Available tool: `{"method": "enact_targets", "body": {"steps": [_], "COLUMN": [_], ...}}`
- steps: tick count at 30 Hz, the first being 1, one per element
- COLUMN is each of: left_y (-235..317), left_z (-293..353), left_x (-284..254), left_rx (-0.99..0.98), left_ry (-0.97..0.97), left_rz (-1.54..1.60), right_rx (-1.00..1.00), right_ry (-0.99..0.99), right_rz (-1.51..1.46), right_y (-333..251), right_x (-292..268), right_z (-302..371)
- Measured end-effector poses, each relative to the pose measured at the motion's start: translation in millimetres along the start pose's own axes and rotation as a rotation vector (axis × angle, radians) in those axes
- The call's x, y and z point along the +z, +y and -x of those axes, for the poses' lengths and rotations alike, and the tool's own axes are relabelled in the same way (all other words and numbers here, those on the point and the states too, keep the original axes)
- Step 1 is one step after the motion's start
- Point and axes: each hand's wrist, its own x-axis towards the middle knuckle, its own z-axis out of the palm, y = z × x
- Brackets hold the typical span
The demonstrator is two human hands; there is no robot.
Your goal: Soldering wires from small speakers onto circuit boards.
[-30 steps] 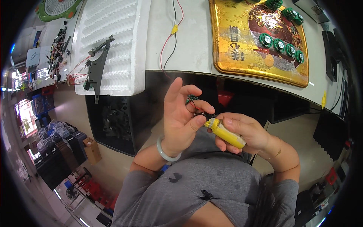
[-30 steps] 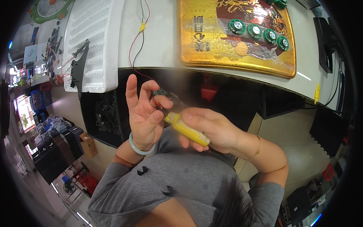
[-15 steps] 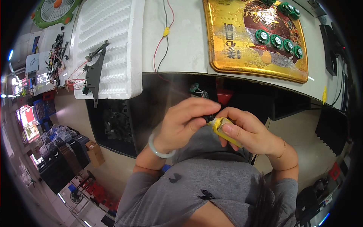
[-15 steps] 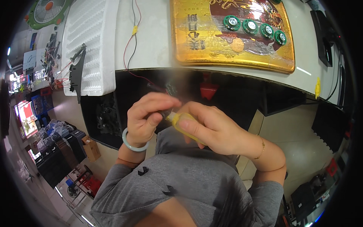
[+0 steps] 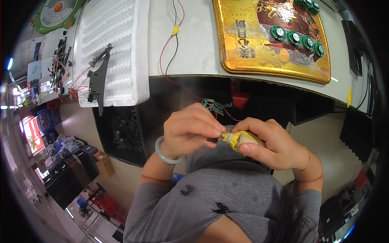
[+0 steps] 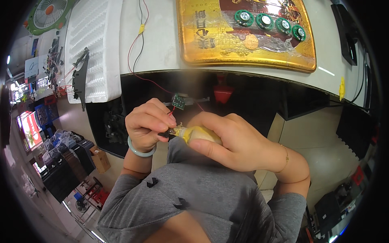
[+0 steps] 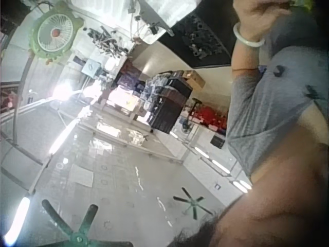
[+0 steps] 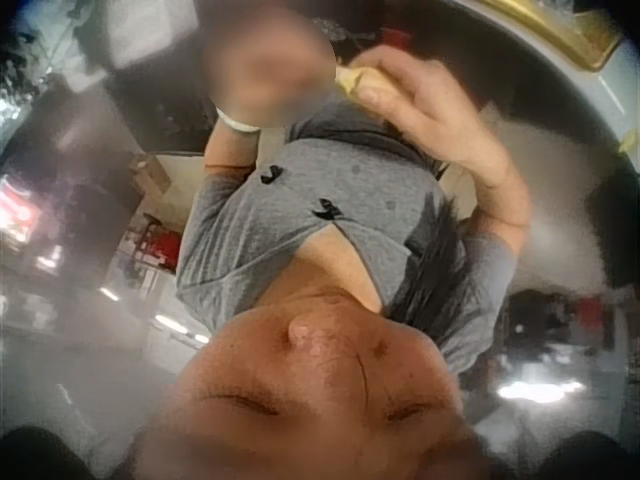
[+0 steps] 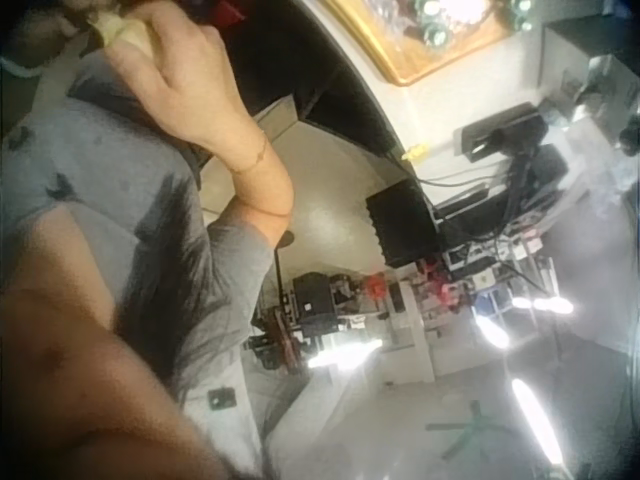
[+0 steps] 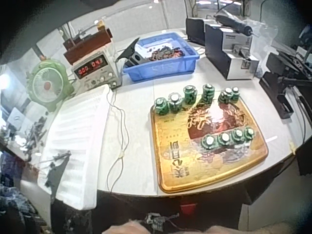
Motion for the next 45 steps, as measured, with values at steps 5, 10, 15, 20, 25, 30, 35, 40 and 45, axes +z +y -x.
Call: {"method": "enact_targets", "body": {"steps": [5,10,15,20,25,30,35,40,45], "left_y": [-6,-9,-11,-10,-10,-11,-10,-12,-13], "left_z": [3,8,9,9,11,13,15,15,18], "left_x": [0,5,13,19,17,11,8,9,14], "left_rx": [-0.03,-0.107,-0.06,0.017,0.082,0.094,0.113,0.143,0.204], "left_ry": [0.037,0.182,0.224,0.219,0.188,0.116,0.064,0.031,0.088], "left_rz": [0.036,0.345,0.325,0.062,-0.169,-0.164,-0.178,-0.232,-0.307], "right_rx": [0.097,-0.053,-0.289,-0.247,-0.193,-0.234,-0.277,-0.361,-0.439], "right_ry": [-0.021,0.144,0.367,0.407,0.386,0.264,0.201,0.157,0.256], "right_rz": [0.128,0.254,0.61,0.793,0.864,0.836,0.824,0.919,0.983], "right_y": [-11,-16,-8,-8,-12,-10,-10,-9,-2], "right_x": [-7,-6,3,11,18,10,4,0,5], "right_z": [0,5,5,7,9,7,4,3,5]}}
